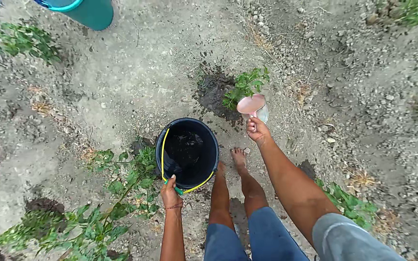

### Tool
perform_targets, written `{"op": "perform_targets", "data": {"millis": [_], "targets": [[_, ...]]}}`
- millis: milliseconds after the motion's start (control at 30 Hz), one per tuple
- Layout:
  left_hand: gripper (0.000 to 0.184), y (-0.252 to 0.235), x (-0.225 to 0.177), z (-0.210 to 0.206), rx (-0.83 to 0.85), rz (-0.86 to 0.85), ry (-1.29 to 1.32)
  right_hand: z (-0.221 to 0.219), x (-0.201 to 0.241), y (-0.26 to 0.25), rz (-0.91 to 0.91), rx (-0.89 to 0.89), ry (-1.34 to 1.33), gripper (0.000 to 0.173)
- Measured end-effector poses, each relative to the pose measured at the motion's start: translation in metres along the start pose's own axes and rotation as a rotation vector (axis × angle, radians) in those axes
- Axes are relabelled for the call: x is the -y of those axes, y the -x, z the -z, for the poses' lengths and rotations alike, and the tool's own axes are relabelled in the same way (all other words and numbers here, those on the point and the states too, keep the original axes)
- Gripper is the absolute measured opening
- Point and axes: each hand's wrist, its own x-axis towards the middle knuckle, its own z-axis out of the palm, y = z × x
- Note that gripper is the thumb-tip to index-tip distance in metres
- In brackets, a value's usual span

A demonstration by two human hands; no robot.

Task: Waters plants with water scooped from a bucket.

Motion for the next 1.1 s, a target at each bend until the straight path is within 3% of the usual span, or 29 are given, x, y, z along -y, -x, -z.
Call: {"op": "perform_targets", "data": {"millis": [167, 333, 567, 767, 833, 967, 1033, 1100], "targets": [[0.022, 0.000, -0.010, -0.002, 0.016, -0.019, 0.019, -0.001, -0.004, 0.003, -0.011, -0.043, 0.032, 0.008], [0.027, -0.007, -0.028, -0.011, 0.001, -0.046, -0.022, -0.003, -0.012, 0.000, -0.049, -0.137, 0.158, 0.002], [0.024, -0.021, -0.068, -0.043, -0.012, -0.076, -0.044, -0.007, -0.017, -0.007, -0.109, -0.231, 0.174, 0.002], [0.025, -0.028, -0.121, -0.076, -0.018, -0.144, -0.027, 0.004, -0.012, 0.021, -0.148, -0.306, 0.277, 0.004], [0.020, -0.030, -0.143, -0.085, -0.017, -0.174, -0.021, 0.013, -0.006, 0.035, -0.168, -0.235, 0.221, 0.006], [0.003, -0.032, -0.188, -0.093, -0.011, -0.221, -0.081, 0.033, 0.020, 0.082, -0.253, 0.150, 0.091, 0.034], [0.015, -0.033, -0.218, -0.097, 0.034, -0.254, -0.162, 0.013, 0.037, 0.106, -0.215, 0.348, 0.366, 0.023], [0.013, -0.036, -0.246, -0.101, 0.111, -0.300, -0.219, -0.028, 0.050, 0.121, -0.104, 0.468, 0.735, 0.013]]}}
